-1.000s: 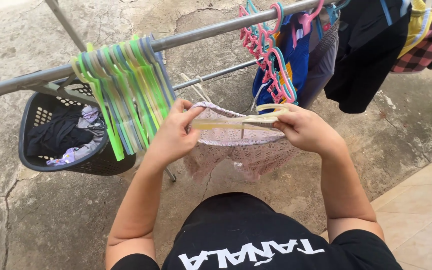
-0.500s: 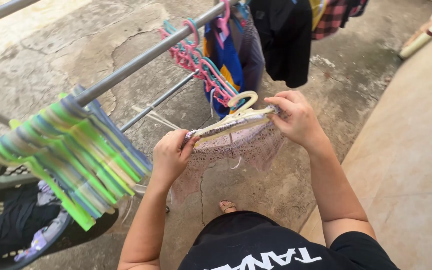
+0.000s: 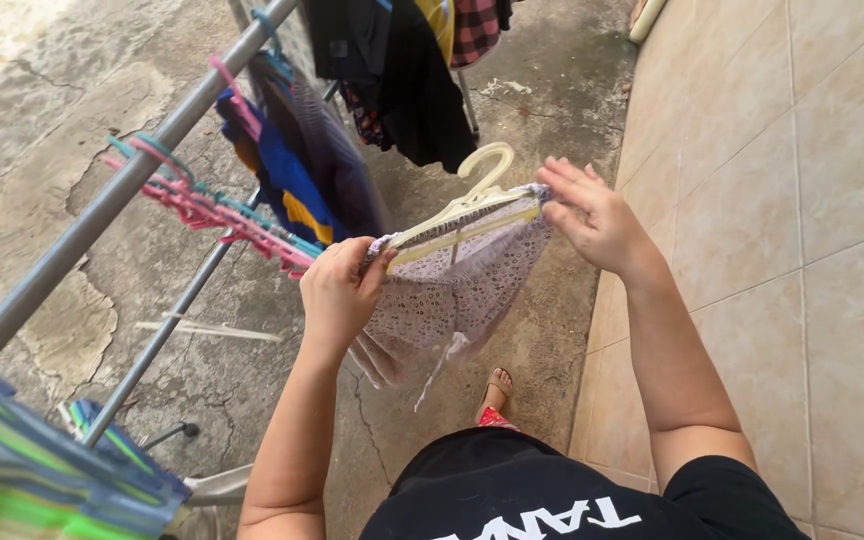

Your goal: The person is hanging wet laundry from a basket onto a drying rack using plastic hangers.

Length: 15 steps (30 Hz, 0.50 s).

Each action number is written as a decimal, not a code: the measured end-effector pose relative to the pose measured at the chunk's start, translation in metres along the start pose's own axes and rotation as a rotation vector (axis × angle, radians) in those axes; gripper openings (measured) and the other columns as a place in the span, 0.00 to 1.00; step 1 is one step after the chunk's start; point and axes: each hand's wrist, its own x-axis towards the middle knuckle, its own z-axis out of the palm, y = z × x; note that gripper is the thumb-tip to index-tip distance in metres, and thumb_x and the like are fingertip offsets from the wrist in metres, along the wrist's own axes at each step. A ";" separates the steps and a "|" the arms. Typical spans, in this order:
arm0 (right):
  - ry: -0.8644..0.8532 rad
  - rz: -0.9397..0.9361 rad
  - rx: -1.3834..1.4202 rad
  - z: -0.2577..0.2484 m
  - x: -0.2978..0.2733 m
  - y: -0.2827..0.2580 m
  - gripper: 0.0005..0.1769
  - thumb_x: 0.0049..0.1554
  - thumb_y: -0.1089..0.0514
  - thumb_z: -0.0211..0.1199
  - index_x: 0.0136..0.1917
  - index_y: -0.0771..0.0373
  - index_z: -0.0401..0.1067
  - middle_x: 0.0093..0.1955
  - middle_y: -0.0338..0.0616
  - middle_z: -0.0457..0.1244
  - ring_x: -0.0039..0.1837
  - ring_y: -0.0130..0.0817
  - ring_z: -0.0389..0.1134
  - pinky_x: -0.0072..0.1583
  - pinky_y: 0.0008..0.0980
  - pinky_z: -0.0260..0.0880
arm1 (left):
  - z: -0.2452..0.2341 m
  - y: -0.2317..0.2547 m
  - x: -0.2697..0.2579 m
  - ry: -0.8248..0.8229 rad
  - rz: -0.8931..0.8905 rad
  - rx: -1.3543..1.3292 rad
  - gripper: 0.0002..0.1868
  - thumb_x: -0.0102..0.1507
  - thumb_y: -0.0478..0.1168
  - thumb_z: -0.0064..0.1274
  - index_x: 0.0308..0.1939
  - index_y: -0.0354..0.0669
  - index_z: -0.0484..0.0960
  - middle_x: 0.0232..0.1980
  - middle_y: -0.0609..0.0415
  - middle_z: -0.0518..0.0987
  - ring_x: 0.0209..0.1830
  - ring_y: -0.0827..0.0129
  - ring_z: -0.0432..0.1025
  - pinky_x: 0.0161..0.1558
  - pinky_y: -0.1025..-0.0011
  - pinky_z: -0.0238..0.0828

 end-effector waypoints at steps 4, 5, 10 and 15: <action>0.036 -0.009 0.106 -0.023 0.027 0.039 0.24 0.58 0.63 0.70 0.66 0.71 0.73 0.65 0.56 0.69 0.69 0.42 0.68 0.74 0.47 0.58 | 0.046 0.017 0.047 -0.028 0.024 -0.094 0.11 0.65 0.47 0.61 0.38 0.42 0.83 0.32 0.56 0.79 0.32 0.63 0.74 0.35 0.65 0.70; -0.012 0.154 0.215 -0.022 0.028 0.061 0.17 0.59 0.65 0.69 0.61 0.69 0.76 0.58 0.53 0.71 0.61 0.38 0.71 0.64 0.39 0.66 | 0.057 0.018 0.060 -0.069 0.023 -0.091 0.12 0.64 0.47 0.61 0.38 0.41 0.84 0.31 0.54 0.79 0.32 0.62 0.74 0.35 0.65 0.70; 0.048 0.254 0.375 -0.046 0.042 0.134 0.09 0.58 0.69 0.68 0.53 0.68 0.78 0.48 0.44 0.72 0.51 0.27 0.74 0.52 0.25 0.75 | 0.124 0.010 0.115 -0.328 0.102 -0.235 0.18 0.68 0.45 0.55 0.56 0.35 0.82 0.37 0.48 0.80 0.39 0.58 0.76 0.43 0.64 0.71; 0.069 0.216 0.205 -0.068 0.060 0.186 0.10 0.57 0.68 0.70 0.53 0.67 0.81 0.45 0.46 0.71 0.45 0.29 0.71 0.47 0.26 0.71 | 0.202 0.020 0.168 -0.110 0.018 -0.499 0.18 0.75 0.48 0.46 0.60 0.41 0.80 0.58 0.48 0.83 0.61 0.61 0.78 0.63 0.68 0.74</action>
